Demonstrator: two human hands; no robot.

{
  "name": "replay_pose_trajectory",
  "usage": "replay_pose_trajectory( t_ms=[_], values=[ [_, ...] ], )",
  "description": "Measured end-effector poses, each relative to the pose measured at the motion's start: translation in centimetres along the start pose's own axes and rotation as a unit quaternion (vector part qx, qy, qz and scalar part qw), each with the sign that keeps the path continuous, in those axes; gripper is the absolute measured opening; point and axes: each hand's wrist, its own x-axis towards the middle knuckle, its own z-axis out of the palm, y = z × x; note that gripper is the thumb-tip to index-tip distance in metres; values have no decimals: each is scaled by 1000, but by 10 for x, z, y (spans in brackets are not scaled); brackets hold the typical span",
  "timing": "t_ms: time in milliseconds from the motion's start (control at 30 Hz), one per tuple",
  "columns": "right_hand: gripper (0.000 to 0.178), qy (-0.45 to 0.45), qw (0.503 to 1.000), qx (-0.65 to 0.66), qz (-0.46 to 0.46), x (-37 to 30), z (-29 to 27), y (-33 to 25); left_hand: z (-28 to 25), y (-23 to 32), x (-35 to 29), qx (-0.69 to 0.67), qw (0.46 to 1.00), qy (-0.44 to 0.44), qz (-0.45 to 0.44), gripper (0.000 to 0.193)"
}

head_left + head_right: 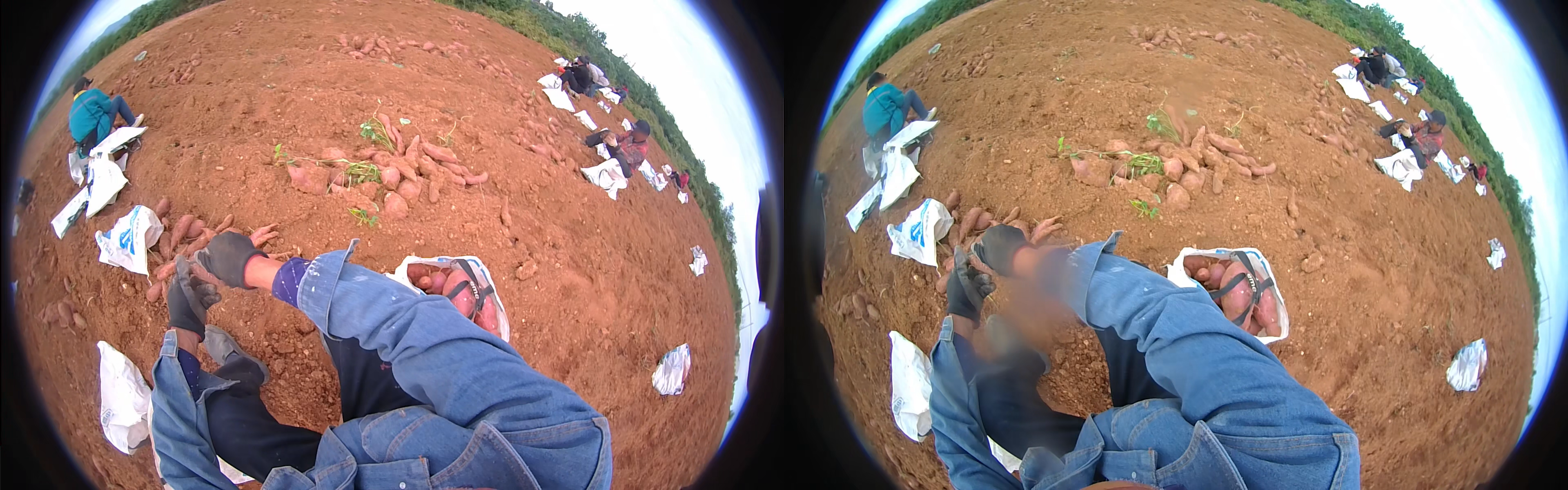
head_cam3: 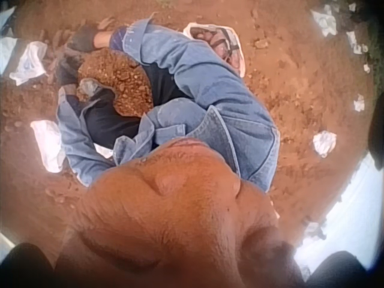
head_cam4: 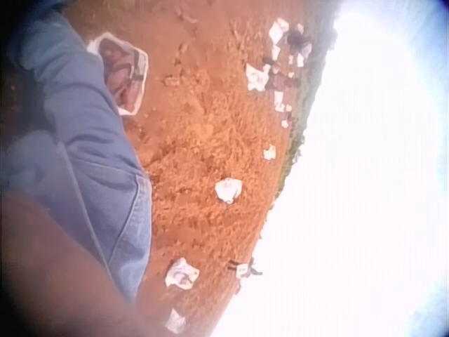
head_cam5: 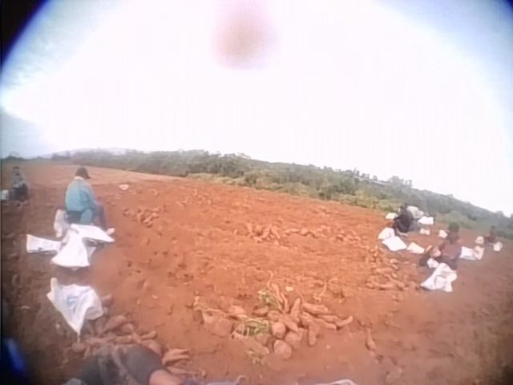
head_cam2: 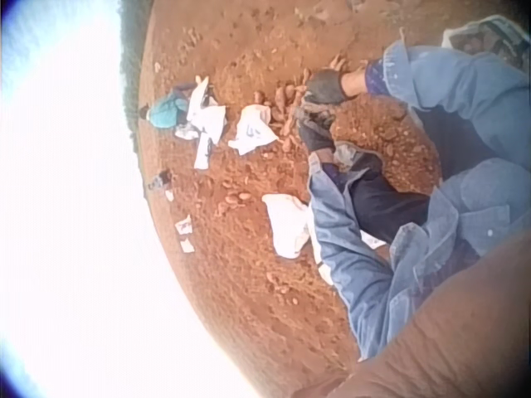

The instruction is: The person sits on the ground in a field and picks up sweet potatoes one by one, removing attached stems and dirt. They place the cleaned potatoes into a white sack. Other workers are visible in the background performing similar tasks.

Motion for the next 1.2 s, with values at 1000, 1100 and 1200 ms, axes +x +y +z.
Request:
replay_pose_trajectory(
  t_ms=[1000, 1100, 1200],
  values=[
    [41, 167, 965, 117, -166, 23, 73, 55, -12, 2, 9, 23, 998, -49, -10, 44],
    [38, 160, 979, 99, -76, 12, 58, 40, -11, 5, 9, 76, 996, -32, 21, 50],
    [35, 120, 993, -8, -18, 8, 21, 22, -1, 13, 1, 85, 994, -62, 26, 50]
  ],
)
